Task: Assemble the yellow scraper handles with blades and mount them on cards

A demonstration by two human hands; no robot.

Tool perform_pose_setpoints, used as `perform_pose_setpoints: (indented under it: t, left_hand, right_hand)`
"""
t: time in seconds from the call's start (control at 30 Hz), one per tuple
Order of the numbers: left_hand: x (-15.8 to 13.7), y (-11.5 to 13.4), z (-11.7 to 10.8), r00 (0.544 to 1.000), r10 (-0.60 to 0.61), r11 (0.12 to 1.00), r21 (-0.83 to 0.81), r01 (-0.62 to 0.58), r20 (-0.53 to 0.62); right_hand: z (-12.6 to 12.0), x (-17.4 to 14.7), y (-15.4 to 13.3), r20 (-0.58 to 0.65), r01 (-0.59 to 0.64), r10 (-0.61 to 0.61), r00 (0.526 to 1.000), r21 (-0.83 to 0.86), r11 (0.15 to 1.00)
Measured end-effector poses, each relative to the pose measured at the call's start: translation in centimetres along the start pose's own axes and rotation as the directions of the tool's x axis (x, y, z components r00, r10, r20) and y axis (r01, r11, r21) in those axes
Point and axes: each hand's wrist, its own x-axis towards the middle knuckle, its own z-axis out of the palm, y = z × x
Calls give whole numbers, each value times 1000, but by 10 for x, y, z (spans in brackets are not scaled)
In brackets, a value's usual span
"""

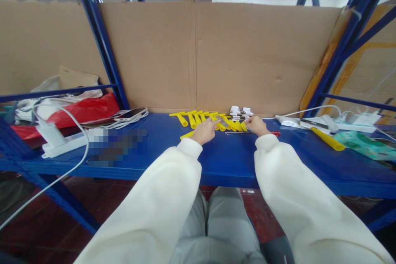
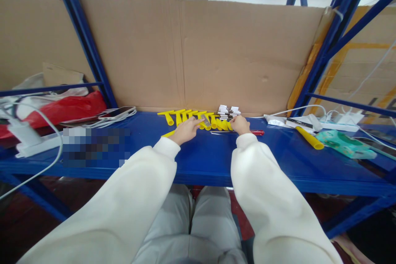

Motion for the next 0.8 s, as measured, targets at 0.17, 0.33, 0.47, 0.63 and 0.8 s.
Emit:
perform_pose_setpoints:
  t: [0.17,0.33,0.47,0.63,0.8]
  left_hand:
    - [2,-1,5,999,35,999,15,-35,13]
    - [4,-3,11,997,81,997,9,-81,15]
    - [5,-5,14,993,119,992,-34,-119,-1]
    - [7,-8,17,991,136,989,-59,-136,-11]
    - [7,-7,17,992,126,990,-67,-127,-16]
  right_hand:
    - [-1,-14,-11,111,32,-2,994,-270,962]
    - [2,-20,-18,133,90,-40,990,-395,914]
    - [5,-20,-20,139,100,-44,989,-425,900]
    - [3,-21,-21,151,90,-29,988,-418,904]
    - [1,-21,-23,151,58,4,988,-401,914]
